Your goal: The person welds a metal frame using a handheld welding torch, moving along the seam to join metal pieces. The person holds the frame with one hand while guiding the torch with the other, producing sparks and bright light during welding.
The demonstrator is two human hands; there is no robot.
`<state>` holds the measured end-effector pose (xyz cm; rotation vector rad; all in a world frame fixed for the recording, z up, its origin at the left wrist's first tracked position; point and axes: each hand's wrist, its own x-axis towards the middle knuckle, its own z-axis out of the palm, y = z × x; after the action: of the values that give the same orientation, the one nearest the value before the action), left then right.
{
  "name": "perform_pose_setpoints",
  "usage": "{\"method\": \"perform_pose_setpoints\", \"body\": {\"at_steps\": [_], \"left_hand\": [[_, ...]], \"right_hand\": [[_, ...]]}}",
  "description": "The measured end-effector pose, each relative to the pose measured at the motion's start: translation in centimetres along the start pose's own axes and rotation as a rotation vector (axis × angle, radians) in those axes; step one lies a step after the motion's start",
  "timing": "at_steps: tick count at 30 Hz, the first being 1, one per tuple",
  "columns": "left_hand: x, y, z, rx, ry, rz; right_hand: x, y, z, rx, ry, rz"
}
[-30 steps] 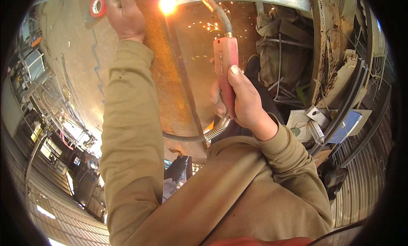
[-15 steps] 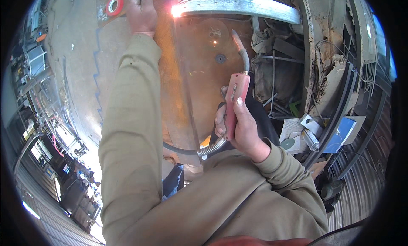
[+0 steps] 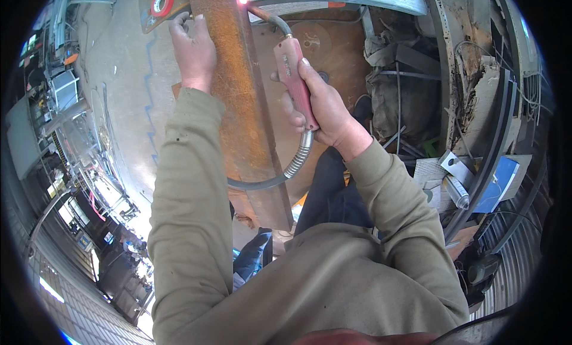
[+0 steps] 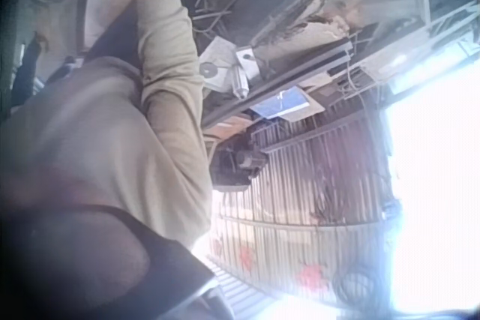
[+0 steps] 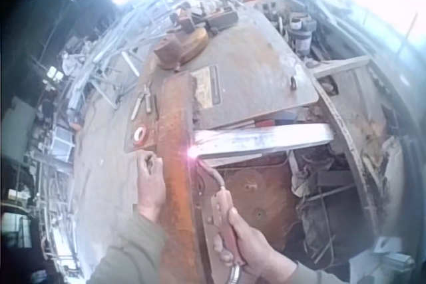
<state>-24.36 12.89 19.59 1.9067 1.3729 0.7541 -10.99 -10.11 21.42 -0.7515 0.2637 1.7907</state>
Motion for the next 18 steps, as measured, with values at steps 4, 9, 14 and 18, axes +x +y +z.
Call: {"method": "perform_pose_setpoints", "body": {"at_steps": [4, 9, 14, 18], "left_hand": [[-0.8, -0.4, 1.1, -0.112, 0.055, -0.061], [-0.5, -1.3, 1.4, -0.102, 0.096, -0.051], [-0.6, -1.3, 1.4, -0.184, 0.1, -0.068], [-0.9, -0.8, 1.4, -0.163, 0.119, -0.077]], "right_hand": [[0.2, 0.2, -0.8, -0.006, -0.072, -0.01], [0.4, -0.2, -1.6, -0.002, -0.078, 0.017], [0.5, -0.8, -1.9, -0.04, -0.058, 0.034], [0.1, -0.9, -1.7, 0.023, -0.023, 0.04]]}}
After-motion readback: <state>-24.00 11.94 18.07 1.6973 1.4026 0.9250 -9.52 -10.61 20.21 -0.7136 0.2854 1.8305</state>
